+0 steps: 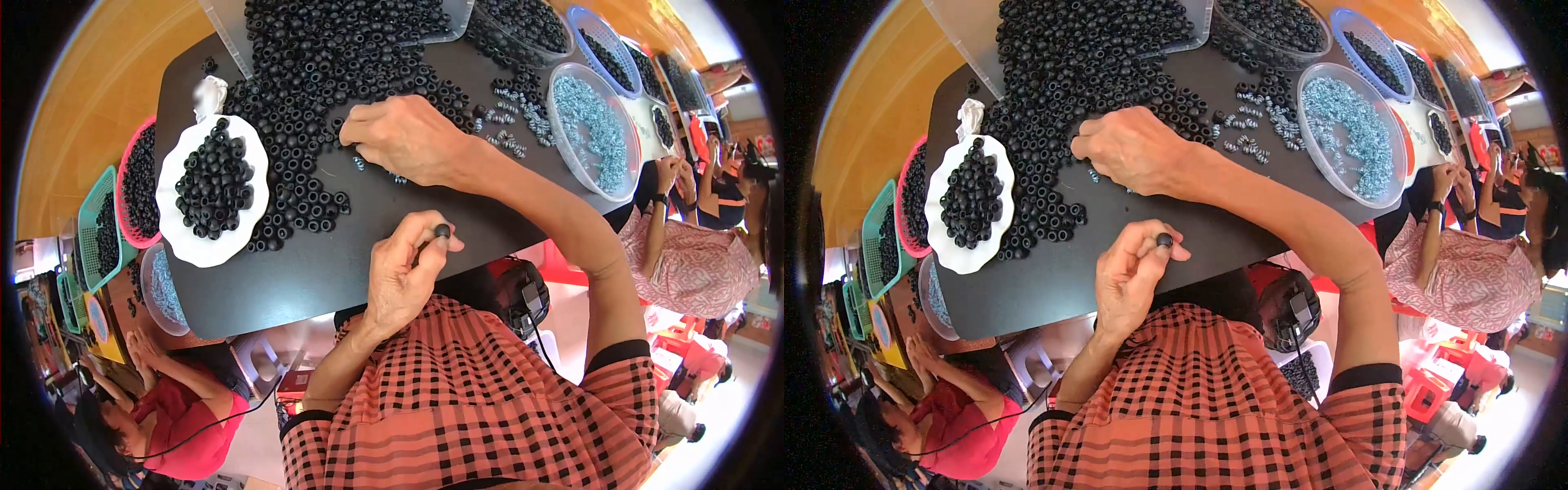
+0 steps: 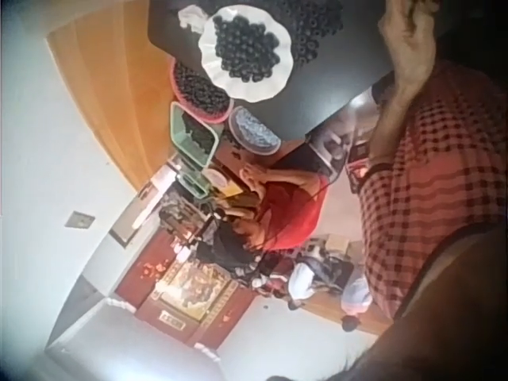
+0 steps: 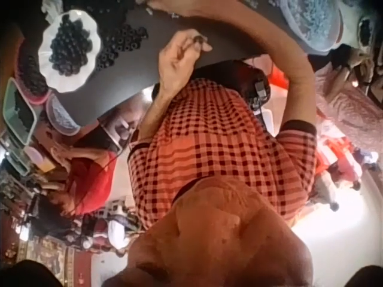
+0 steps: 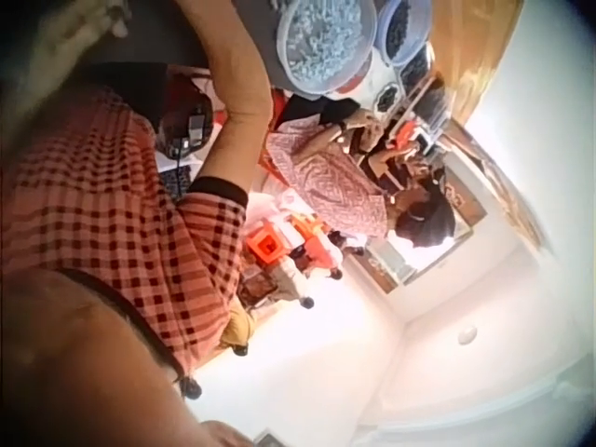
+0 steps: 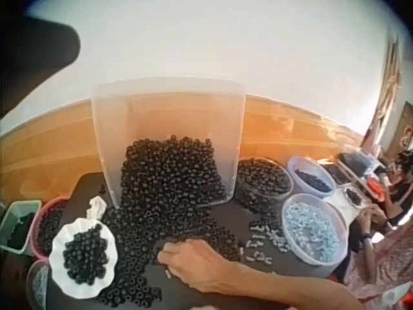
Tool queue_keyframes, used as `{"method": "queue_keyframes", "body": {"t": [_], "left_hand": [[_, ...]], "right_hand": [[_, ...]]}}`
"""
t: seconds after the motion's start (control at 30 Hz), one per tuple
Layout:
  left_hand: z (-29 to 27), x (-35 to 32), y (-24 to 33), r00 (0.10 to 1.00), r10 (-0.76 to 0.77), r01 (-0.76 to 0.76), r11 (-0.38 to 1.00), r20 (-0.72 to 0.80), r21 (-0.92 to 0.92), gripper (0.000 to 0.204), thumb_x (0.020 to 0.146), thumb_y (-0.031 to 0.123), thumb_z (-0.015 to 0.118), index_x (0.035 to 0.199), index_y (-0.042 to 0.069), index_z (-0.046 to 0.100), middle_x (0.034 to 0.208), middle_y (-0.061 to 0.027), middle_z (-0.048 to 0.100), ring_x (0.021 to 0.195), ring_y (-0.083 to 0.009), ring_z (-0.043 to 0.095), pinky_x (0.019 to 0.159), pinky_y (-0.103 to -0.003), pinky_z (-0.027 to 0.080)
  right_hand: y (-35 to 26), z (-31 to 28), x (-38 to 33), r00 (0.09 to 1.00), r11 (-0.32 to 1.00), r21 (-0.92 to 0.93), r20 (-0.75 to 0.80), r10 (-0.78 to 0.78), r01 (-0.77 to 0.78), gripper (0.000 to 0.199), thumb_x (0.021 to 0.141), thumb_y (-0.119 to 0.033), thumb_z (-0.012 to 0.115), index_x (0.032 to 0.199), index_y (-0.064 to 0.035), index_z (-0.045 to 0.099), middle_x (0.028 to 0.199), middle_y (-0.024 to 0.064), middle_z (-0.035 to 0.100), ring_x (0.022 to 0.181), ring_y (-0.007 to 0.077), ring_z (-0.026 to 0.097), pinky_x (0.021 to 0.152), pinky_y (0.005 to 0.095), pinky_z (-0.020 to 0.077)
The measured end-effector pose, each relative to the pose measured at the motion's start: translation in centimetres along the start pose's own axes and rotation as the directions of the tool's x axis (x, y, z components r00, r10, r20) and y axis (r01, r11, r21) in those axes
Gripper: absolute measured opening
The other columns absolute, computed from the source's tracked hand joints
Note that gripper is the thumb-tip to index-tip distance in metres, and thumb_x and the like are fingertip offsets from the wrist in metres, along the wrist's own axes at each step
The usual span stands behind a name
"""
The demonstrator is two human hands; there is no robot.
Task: The person assembles small blue inserts into black circular rings by hand at a manufacturing workstation.
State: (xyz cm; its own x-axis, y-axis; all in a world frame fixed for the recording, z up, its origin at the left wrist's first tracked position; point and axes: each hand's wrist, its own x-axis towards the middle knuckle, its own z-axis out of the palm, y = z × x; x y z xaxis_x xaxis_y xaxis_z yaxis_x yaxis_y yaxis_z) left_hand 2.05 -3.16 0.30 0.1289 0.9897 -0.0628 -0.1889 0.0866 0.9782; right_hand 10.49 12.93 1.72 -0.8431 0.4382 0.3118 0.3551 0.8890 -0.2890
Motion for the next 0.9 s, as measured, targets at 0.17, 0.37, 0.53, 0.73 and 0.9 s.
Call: {"method": "queue_keyframes", "body": {"t": [0.17, 0.37, 0.53, 0.73, 0.9], "left_hand": [[-0.1, -0.1, 0.1, 1.0, -0.012, 0.013, 0.999, 0.014, -0.045, 0.012, 0.093, 0.002, 0.051, 0.104, -0.001, 0.055, 0.083, -0.004, 0.066, 0.073, -0.0025, 0.052, 0.061, -0.018, 0.042], [0.0, 0.1, -0.2, 1.0, 0.005, -0.007, 0.995, -0.031, -0.097, 0.013, 0.093, 0.001, 0.049, 0.105, -0.002, 0.055, 0.088, -0.0056, 0.065, 0.079, -0.0049, 0.056, 0.066, -0.018, 0.043], [-0.2, 0.2, -0.4, 0.997, 0.053, -0.058, 0.995, -0.061, -0.086, 0.015, 0.093, 0.001, 0.048, 0.106, -0.003, 0.055, 0.093, -0.0058, 0.063, 0.086, -0.0094, 0.061, 0.079, -0.022, 0.046], [0.1, 0.4, -0.9, 0.993, 0.086, -0.094, 0.991, -0.087, -0.099, 0.014, 0.094, 0.002, 0.048, 0.105, -0.003, 0.056, 0.096, -0.0063, 0.063, 0.084, -0.01, 0.062, 0.081, -0.023, 0.046], [0.2, 0.4, -0.9, 0.99, 0.072, -0.076, 0.997, -0.121, -0.03, 0.016, 0.094, 0.004, 0.049, 0.106, -0.002, 0.058, 0.087, -0.0043, 0.066, 0.081, -0.0056, 0.059, 0.077, -0.02, 0.044]], "right_hand": [[0.1, 0.6, 0.2, 0.997, 0.998, -0.066, -0.078, 0.003, -0.008, 0.015, 0.075, -0.004, 0.063, 0.089, -0.0066, 0.06, 0.076, 0.0064, 0.055, 0.065, 0.026, 0.059, 0.058, 0.0369, 0.049], [-1.4, -1.1, -2.0, 0.928, 0.936, 0.351, -0.342, 0.145, -0.017, 0.017, 0.07, -0.002, 0.066, 0.086, -0.0059, 0.064, 0.076, 0.0068, 0.061, 0.066, 0.0199, 0.062, 0.059, 0.0313, 0.0502], [-3.0, -2.3, -6.5, 0.812, 0.367, 0.894, -0.005, 0.583, -0.258, 0.014, 0.077, 0.001, 0.062, 0.091, -0.0009, 0.063, 0.078, -0.0005, 0.062, 0.069, 0.0032, 0.056, 0.062, 0.0204, 0.0464], [-4.3, -2.5, -10.3, 0.824, 0.267, 0.932, 0.054, 0.564, -0.244, 0.013, 0.082, 0.002, 0.062, 0.093, 0.0016, 0.066, 0.082, 0.001, 0.063, 0.074, 0.0051, 0.059, 0.065, 0.0196, 0.0465], [-5.4, -2.4, -11.1, 0.869, 0.479, 0.857, -0.08, 0.488, -0.19, 0.014, 0.082, 0.002, 0.061, 0.094, 0.0001, 0.069, 0.093, 0.0056, 0.065, 0.079, 0.0096, 0.061, 0.068, 0.0227, 0.049]]}}
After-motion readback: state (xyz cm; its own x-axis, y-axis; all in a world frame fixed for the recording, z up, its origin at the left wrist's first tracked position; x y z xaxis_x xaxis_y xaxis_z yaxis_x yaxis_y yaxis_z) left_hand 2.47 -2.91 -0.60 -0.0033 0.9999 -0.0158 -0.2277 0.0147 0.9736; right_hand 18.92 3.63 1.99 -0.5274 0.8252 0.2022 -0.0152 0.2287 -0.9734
